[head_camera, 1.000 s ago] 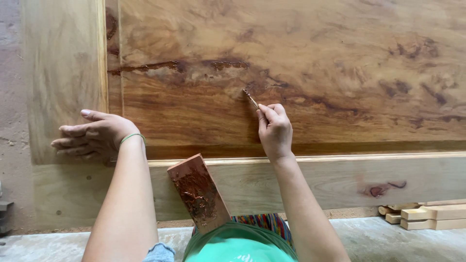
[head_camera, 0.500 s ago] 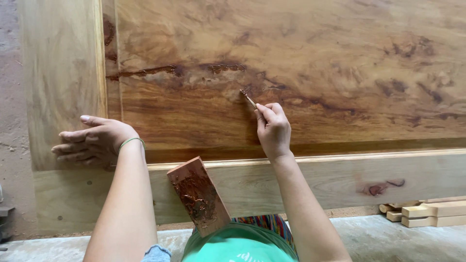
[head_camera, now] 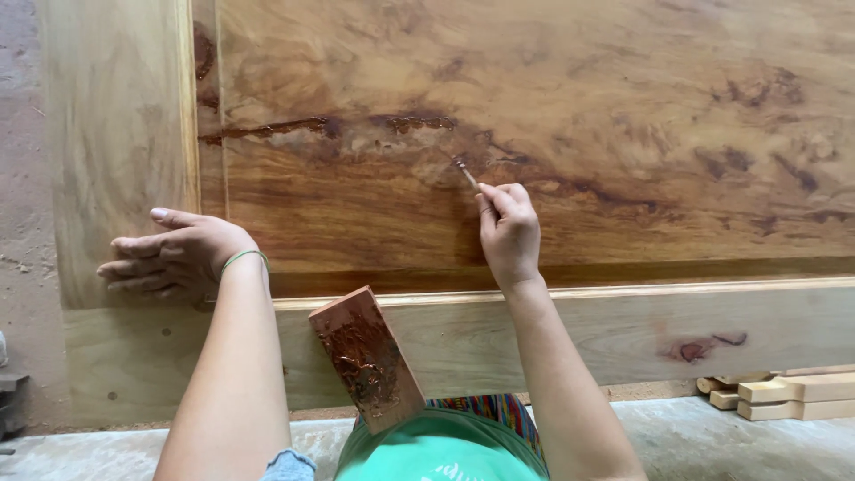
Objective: The person applies wood filler to cracks in a large wooden furniture frame using a small stick.
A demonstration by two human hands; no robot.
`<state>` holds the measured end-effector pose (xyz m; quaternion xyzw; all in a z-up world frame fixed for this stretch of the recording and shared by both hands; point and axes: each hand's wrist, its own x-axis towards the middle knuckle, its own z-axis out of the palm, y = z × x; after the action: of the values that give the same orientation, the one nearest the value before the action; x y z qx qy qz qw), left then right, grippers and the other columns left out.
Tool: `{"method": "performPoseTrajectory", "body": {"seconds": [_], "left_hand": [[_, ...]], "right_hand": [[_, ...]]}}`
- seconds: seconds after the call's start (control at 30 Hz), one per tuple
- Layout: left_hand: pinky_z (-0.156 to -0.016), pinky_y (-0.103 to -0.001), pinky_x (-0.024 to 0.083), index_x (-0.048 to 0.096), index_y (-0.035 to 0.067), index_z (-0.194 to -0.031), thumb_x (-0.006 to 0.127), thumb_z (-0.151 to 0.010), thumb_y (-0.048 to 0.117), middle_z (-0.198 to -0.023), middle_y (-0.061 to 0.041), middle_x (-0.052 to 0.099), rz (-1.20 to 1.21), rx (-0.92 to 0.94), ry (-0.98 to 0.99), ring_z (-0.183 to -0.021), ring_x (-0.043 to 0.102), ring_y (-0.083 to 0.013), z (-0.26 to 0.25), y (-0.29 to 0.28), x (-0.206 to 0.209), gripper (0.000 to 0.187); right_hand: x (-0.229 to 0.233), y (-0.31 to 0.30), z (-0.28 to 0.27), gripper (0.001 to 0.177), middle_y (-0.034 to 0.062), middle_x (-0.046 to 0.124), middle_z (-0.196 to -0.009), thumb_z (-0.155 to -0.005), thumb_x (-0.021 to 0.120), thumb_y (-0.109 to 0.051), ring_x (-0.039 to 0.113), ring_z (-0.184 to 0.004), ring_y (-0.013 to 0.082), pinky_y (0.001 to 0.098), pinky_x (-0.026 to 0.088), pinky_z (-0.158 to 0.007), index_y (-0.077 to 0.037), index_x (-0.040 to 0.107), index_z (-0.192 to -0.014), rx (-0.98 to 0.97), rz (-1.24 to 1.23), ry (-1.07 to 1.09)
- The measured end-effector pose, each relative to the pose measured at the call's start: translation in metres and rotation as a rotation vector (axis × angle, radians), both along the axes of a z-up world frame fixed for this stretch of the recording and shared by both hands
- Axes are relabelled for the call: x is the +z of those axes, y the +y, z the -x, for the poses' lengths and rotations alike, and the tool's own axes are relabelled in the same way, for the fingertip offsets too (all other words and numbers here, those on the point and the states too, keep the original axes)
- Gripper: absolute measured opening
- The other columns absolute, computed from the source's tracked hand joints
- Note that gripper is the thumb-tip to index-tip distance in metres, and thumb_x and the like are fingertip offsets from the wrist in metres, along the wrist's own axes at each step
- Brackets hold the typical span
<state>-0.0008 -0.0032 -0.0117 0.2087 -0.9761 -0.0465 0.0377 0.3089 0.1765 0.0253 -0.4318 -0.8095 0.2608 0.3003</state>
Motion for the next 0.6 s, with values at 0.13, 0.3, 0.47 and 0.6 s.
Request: {"method": "performPoseTrajectory", "body": {"seconds": [0.13, 0.3, 0.47, 0.6], "left_hand": [[-0.128, -0.055, 0.017, 0.021, 0.007, -0.161, 0.034, -0.113, 0.055, -0.170, -0.021, 0.009, -0.045, 0.034, -0.033, -0.159, 0.011, -0.0413, 0.000, 0.003, 0.011, 0.068], [-0.128, -0.056, 0.015, 0.019, 0.005, -0.161, 0.032, -0.114, 0.054, -0.170, -0.023, 0.009, -0.033, 0.014, -0.026, -0.158, 0.011, -0.0420, 0.001, 0.001, 0.006, 0.069], [-0.129, -0.055, 0.014, 0.019, 0.004, -0.161, 0.031, -0.114, 0.054, -0.170, -0.023, 0.009, -0.017, 0.005, -0.031, -0.158, 0.010, -0.0423, -0.001, 0.001, 0.008, 0.070], [-0.129, -0.055, 0.015, 0.019, 0.005, -0.161, 0.032, -0.114, 0.054, -0.170, -0.023, 0.009, -0.011, 0.005, -0.002, -0.158, 0.011, -0.0417, 0.001, 0.000, 0.001, 0.069]], "right_hand": [[0.001, -0.004, 0.005, 0.012, 0.0104, 0.067, -0.095, -0.097, 0.073, -0.009, 0.067, -0.078, 0.0256, 0.0351, 0.053, -0.067, -0.003, 0.074, -0.108, -0.080, 0.017, -0.053], [0.005, -0.005, 0.002, 0.011, 0.0101, 0.067, -0.094, -0.096, 0.074, -0.009, 0.066, -0.076, 0.0247, 0.0351, 0.052, -0.066, -0.004, 0.075, -0.106, -0.019, 0.022, -0.032], [0.006, -0.010, 0.000, 0.013, 0.0097, 0.067, -0.096, -0.096, 0.074, -0.009, 0.066, -0.075, 0.0242, 0.0352, 0.052, -0.065, -0.003, 0.075, -0.107, -0.089, -0.010, -0.079], [0.009, -0.010, 0.000, 0.013, 0.0091, 0.067, -0.095, -0.095, 0.075, -0.008, 0.066, -0.075, 0.0243, 0.0353, 0.053, -0.065, -0.004, 0.076, -0.107, -0.059, -0.031, -0.110]]}}
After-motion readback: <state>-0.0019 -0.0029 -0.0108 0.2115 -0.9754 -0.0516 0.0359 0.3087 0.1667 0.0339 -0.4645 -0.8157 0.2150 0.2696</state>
